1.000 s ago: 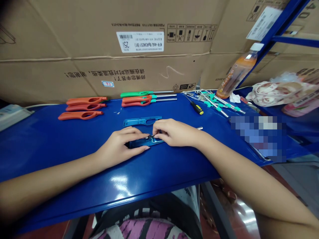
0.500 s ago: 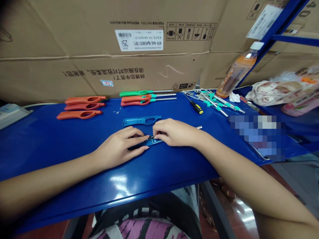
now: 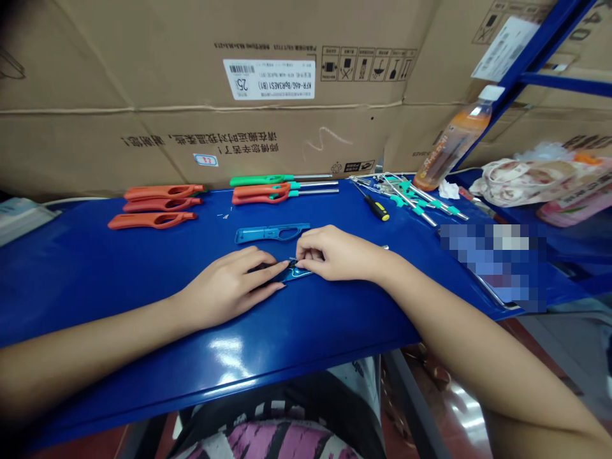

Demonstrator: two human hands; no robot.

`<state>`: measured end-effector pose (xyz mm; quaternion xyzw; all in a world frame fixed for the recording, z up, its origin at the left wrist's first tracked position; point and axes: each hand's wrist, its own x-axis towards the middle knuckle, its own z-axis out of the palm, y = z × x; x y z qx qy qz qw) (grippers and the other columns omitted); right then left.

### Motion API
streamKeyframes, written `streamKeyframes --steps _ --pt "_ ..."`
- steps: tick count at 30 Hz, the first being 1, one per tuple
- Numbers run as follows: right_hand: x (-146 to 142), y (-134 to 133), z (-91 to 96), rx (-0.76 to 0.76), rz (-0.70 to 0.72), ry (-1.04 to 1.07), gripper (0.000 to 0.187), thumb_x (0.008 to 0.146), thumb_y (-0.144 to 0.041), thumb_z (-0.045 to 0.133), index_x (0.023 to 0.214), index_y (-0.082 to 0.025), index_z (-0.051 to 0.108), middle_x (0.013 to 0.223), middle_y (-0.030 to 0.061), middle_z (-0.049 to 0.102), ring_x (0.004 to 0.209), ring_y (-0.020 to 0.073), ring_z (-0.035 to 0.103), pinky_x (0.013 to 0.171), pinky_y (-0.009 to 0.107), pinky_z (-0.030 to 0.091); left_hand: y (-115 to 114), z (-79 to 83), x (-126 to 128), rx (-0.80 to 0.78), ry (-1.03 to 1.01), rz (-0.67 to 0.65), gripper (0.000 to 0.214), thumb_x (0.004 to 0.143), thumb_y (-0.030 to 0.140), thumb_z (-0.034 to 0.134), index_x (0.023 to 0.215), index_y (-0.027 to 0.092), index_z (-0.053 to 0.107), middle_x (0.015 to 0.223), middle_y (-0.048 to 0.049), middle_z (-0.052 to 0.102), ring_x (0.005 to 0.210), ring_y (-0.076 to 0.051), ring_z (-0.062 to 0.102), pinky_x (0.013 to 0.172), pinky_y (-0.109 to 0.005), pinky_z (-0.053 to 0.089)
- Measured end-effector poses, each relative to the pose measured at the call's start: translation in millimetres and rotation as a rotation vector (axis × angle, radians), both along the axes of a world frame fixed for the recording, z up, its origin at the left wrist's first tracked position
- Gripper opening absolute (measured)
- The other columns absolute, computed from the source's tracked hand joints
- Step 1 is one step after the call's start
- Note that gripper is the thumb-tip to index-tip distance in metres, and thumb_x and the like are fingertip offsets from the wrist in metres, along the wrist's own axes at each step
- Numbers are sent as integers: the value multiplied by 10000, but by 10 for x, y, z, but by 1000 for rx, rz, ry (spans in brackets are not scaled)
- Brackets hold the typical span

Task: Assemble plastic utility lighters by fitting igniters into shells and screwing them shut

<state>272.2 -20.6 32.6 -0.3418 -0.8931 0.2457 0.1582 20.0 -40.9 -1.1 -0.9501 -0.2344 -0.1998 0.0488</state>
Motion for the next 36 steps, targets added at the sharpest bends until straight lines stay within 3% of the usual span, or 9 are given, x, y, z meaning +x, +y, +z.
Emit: streamKeyframes --steps 10,16,23,27,31,36 --pt "8 -14 33 -5 -13 17 69 857 -116 606 845 -145 669 758 3 620 636 95 539 605 217 413 14 52 -1 -48 26 5 347 1036 351 482 1237 163 693 1042 -99 689 901 -216 648 780 -356 571" --pt "21 -48 83 -54 43 35 68 827 -94 625 813 -160 623 862 6 595 661 80 534 627 211 442 43 13 -33 -189 -116 -23 291 996 291 546 1202 158 702 1085 -104 705 969 -218 648 876 -368 554" --pt "49 -59 87 -111 113 25 84 855 -138 652 912 -163 708 982 35 608 699 82 544 668 224 472 80 16 -35 -350 -224 52 353 907 235 618 1251 163 648 1121 -94 672 1043 -239 613 958 -411 529" --pt "37 -51 74 -45 118 61 94 876 -142 629 894 -169 718 989 42 617 731 97 561 691 236 471 80 38 -38 -426 -240 93 394 866 213 618 1258 170 640 1129 -84 662 1041 -235 632 948 -394 538" --pt "36 -10 37 63 18 61 113 901 -189 638 996 -174 699 936 40 623 731 120 545 671 252 444 79 56 -32 -468 -230 128 442 831 188 601 1271 167 640 1133 -84 657 1011 -231 652 911 -382 556" --pt "43 27 -12 53 57 -16 124 909 -283 685 981 -184 699 892 26 620 712 122 535 644 248 415 78 62 -23 -471 -208 152 479 806 191 600 1284 171 638 1144 -84 671 1027 -248 659 904 -397 560"
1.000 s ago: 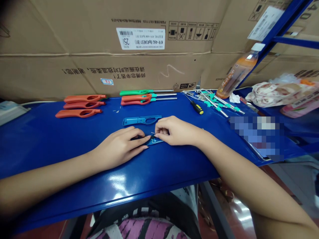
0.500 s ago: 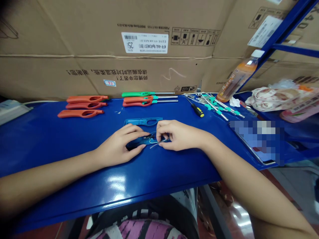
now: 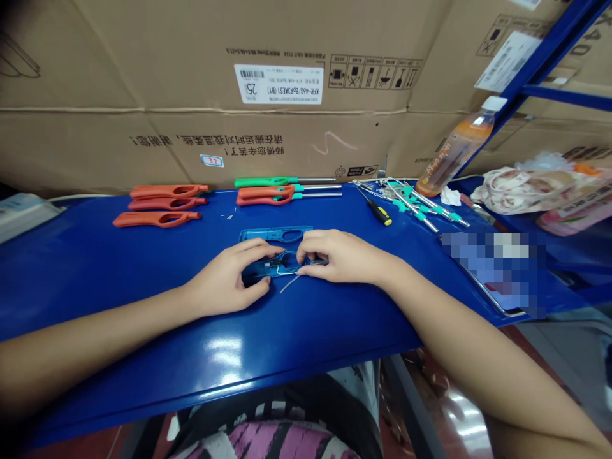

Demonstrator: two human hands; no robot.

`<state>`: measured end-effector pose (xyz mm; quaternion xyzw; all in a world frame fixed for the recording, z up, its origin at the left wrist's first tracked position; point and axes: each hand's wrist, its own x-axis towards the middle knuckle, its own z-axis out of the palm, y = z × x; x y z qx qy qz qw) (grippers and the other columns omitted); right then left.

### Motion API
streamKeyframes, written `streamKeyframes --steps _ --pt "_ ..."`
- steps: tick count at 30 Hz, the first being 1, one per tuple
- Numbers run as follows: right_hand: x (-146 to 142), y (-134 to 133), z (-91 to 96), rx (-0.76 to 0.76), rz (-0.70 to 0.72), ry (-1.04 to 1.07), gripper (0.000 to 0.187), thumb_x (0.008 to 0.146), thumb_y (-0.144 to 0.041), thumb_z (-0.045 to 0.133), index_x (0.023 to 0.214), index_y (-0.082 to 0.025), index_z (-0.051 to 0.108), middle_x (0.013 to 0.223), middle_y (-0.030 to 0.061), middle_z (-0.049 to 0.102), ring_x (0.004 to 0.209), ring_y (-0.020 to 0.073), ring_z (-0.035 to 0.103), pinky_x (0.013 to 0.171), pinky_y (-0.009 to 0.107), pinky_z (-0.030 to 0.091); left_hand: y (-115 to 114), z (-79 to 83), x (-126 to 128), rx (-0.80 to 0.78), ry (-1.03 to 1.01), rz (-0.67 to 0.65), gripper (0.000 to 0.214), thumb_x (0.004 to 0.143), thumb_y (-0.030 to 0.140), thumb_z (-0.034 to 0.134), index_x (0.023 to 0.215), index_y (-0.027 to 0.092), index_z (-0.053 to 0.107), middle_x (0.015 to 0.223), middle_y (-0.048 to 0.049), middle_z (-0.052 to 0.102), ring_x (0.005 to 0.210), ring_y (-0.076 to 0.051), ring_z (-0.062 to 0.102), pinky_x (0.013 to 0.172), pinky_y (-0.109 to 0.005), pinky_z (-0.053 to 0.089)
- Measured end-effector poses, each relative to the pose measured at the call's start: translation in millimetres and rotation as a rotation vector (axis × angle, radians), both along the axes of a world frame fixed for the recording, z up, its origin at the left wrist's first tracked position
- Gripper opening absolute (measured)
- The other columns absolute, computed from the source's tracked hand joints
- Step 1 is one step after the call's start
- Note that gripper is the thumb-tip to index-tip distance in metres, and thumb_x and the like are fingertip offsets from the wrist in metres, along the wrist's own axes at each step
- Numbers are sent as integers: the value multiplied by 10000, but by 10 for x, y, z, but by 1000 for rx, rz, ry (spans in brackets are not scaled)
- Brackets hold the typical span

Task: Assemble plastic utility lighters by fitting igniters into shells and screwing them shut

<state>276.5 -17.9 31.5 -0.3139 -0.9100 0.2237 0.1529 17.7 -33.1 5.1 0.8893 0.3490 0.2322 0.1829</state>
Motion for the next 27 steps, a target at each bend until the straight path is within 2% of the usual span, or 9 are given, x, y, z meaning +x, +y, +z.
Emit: streamKeyframes --steps 4,10,20,27 --pt "-35 -15 -9 14 13 -42 95 925 -266 663 942 -182 705 847 20 606 711 126 538 636 246 393 -10 -1 -1 16 -3 -5 480 806 201 607 1283 175 648 1108 -83 687 995 -249 669 884 -399 566" --pt "-85 -40 -7 8 5 -48 55 906 -197 656 910 -182 709 805 13 609 689 125 539 623 241 389 -3 -15 18 -3 -55 9 322 887 284 631 1184 188 710 1034 -72 716 902 -209 689 796 -337 567" --pt "-94 -47 -2 16 49 -31 157 949 -153 579 931 -187 732 926 50 703 838 161 644 740 267 458 42 -43 15 -26 -118 -7 242 894 231 662 1120 195 738 948 -35 715 843 -159 672 780 -279 542" --pt "-94 -55 -4 42 -7 -94 103 910 -174 628 924 -199 727 837 16 659 726 131 587 643 242 393 57 -52 21 -37 -154 -10 245 878 204 679 1114 194 743 932 -28 714 820 -150 665 788 -271 547"
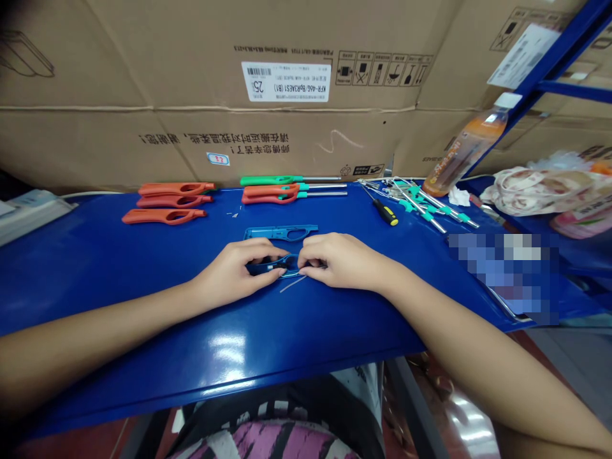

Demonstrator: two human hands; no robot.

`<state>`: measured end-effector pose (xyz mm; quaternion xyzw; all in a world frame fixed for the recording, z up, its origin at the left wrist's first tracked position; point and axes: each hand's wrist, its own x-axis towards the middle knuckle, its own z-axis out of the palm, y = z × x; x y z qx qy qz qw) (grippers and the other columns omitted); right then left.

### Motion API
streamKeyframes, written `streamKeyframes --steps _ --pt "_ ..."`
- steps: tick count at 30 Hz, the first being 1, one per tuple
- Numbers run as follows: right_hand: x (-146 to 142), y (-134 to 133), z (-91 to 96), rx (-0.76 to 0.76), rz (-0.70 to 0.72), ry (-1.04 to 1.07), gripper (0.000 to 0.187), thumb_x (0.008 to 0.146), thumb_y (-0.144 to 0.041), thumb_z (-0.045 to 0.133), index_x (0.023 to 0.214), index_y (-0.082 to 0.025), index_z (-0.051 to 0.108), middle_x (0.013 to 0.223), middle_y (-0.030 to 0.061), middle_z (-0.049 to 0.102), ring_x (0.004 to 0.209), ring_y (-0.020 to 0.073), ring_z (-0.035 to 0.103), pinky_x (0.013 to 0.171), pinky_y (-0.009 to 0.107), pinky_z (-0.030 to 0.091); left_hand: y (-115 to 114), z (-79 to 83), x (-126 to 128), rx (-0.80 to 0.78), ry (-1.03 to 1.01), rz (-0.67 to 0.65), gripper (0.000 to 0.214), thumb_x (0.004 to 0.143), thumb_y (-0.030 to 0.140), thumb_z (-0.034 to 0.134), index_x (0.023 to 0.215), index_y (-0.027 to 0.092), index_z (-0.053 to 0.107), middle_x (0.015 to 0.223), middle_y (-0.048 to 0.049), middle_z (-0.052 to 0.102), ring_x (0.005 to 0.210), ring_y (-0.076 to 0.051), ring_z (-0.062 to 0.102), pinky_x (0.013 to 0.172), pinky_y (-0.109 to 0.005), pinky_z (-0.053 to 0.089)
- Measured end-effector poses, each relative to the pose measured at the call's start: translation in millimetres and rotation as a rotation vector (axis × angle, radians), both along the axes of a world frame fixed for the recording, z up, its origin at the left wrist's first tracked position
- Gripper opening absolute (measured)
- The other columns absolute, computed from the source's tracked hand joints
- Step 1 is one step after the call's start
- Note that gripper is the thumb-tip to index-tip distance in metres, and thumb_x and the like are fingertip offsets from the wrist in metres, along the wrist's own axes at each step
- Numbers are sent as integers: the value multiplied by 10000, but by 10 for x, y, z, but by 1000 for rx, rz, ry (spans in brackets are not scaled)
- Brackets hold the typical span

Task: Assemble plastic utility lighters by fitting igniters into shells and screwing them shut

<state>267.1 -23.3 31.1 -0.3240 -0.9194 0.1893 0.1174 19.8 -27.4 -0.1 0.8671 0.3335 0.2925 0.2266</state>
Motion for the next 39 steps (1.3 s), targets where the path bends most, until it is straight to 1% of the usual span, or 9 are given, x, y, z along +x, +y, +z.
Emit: streamKeyframes --steps 6,12,18,21,25,30,34,36,39 --pt "-37 -38 -3 43 -40 -16 82 915 -212 638 887 -205 715 789 -6 627 679 112 550 594 235 335 -3 14 10 3 -8 -13 247 890 219 670 1126 193 740 930 -43 717 828 -161 673 764 -280 552" --pt "-28 -21 -1 20 -35 -16 79 914 -211 647 872 -200 712 786 -9 622 688 112 551 600 231 344 15 40 1 -74 -31 -62 315 848 252 705 1154 185 737 1001 -65 734 874 -182 684 777 -298 550" --pt "-16 -7 -10 -7 -5 -7 91 928 -226 646 878 -190 714 814 9 649 719 125 579 639 238 375 68 43 0 -213 -26 -28 267 824 265 718 1073 187 774 866 -25 705 653 -116 562 607 -238 466" --pt "-14 2 -13 -3 0 2 103 936 -229 637 877 -191 713 836 19 667 738 132 592 654 243 381 103 43 -15 -238 -14 -47 285 818 294 730 1078 186 777 806 -10 676 609 -102 515 572 -223 432" --pt "-10 10 -4 -16 -11 -1 104 926 -230 652 848 -188 706 796 9 645 705 124 572 628 237 362 144 36 -45 -221 18 -102 334 837 320 727 1144 191 761 839 -20 688 619 -107 516 586 -228 437" --pt "-34 -21 -14 33 -52 -23 104 920 -238 648 845 -186 698 757 -2 615 662 115 535 602 236 340 164 11 -52 -179 16 -106 337 861 311 712 1176 198 747 899 -33 708 671 -123 570 625 -239 465" --pt "-16 26 -16 21 -40 95 143 945 -289 620 895 -192 712 802 14 645 690 125 561 637 246 400 166 -4 -52 -176 5 -109 343 873 305 708 1200 206 738 945 -41 720 732 -137 620 666 -249 487" --pt "93 135 2 84 -117 216 184 953 -327 600 910 -191 716 842 35 672 720 142 585 672 264 438 164 -6 -55 -175 -12 -94 353 878 309 706 1214 203 731 971 -47 722 758 -142 641 687 -256 500" --pt "463 395 28 331 -475 275 183 930 -312 582 909 -188 715 871 72 685 759 192 607 715 315 473 156 1 -57 -162 -25 -58 378 870 339 723 1222 201 727 987 -53 726 756 -144 638 694 -267 511"
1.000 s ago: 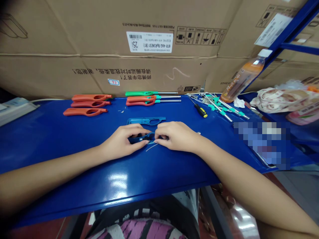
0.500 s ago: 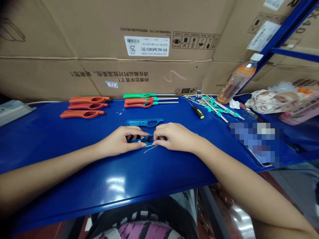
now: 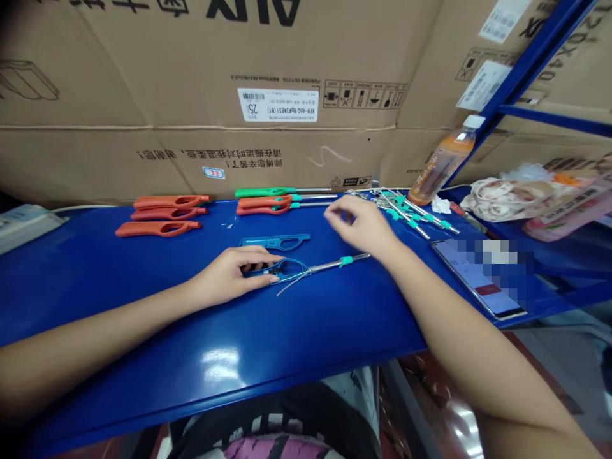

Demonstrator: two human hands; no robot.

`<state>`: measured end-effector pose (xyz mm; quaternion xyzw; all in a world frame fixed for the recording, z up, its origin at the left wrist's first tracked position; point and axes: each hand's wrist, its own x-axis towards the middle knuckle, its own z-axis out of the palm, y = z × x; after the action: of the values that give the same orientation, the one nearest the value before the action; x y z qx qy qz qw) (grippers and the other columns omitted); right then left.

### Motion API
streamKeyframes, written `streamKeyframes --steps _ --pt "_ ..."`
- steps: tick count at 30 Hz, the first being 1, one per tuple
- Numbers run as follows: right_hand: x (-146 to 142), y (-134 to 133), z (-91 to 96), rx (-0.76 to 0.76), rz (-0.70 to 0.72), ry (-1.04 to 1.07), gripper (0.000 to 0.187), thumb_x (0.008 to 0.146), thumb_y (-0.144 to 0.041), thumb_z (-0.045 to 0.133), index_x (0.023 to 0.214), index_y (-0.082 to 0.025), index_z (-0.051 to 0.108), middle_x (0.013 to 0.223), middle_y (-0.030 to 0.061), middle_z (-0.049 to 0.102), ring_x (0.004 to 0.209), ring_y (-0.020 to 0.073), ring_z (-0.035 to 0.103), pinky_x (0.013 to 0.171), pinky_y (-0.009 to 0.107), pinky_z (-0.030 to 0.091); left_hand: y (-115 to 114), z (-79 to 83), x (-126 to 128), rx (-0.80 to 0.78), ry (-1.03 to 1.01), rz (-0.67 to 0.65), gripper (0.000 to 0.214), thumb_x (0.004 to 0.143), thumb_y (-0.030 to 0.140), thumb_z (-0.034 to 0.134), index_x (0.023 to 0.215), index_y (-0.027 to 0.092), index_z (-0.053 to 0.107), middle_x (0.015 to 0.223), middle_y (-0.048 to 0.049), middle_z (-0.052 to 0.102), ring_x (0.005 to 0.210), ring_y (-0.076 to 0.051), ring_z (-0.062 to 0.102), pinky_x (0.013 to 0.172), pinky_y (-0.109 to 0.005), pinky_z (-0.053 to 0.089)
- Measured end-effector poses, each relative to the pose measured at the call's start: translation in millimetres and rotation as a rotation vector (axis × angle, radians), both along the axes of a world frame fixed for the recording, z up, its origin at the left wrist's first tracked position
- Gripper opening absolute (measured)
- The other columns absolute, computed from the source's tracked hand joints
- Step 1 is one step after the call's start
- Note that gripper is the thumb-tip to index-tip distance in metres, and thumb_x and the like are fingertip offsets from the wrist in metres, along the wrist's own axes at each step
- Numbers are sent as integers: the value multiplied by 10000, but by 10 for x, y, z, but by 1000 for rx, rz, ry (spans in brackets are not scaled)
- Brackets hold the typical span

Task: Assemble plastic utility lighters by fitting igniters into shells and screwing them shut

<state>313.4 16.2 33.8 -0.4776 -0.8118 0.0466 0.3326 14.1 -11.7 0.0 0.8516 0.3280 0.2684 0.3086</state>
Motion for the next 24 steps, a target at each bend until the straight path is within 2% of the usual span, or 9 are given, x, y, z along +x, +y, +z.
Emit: streamKeyframes --steps 3,5,7,11,15,20,22,24 --pt "512 264 -17 23 -434 -143 220 860 -225 602 1028 -156 726 1024 142 673 920 268 646 880 399 501 -12 12 8 16 -5 28 374 852 360 743 1188 195 744 965 -51 729 733 -137 612 682 -265 501" --pt "809 389 -53 -102 -688 -249 259 842 -203 599 1051 -124 731 1105 184 660 1040 310 640 944 430 497 -20 17 17 14 -15 36 346 855 367 735 1152 190 758 925 -44 728 690 -124 585 648 -251 483" --pt "1007 465 -96 -240 -791 -314 236 810 -210 633 998 -128 749 1065 177 677 1025 315 651 915 427 518 -24 16 25 -5 -23 40 312 880 368 701 1127 189 766 897 -39 726 641 -109 554 603 -236 459" --pt "1125 521 -154 -310 -824 -329 188 758 -240 695 915 -161 761 909 126 694 926 289 670 827 391 541 -19 -1 26 -40 -25 44 285 918 342 646 1122 187 770 913 -44 729 617 -97 531 578 -227 433" --pt "1100 514 -163 -341 -825 -319 175 726 -233 725 885 -164 748 897 122 692 906 286 672 797 382 535 -13 -8 21 -63 -28 37 276 911 337 657 1112 192 777 909 -41 720 639 -104 539 588 -232 425" --pt "1043 474 -134 -365 -773 -244 51 705 -170 710 702 -178 660 797 104 684 797 264 669 719 362 524 -14 0 27 -73 -28 19 235 916 320 652 1065 201 789 920 -41 715 668 -113 563 612 -240 436" --pt "974 451 -109 -344 -732 -189 85 721 -172 704 707 -188 622 781 85 683 788 242 664 719 341 528 -11 -1 27 -62 -25 19 229 920 314 648 1063 203 787 925 -40 716 683 -117 576 628 -244 445" --pt "854 417 -78 -313 -679 -123 84 779 -215 686 791 -194 605 817 73 691 783 215 666 704 319 542 -9 -2 24 -45 -23 11 232 930 308 635 1076 202 782 938 -44 719 710 -124 595 655 -250 459"
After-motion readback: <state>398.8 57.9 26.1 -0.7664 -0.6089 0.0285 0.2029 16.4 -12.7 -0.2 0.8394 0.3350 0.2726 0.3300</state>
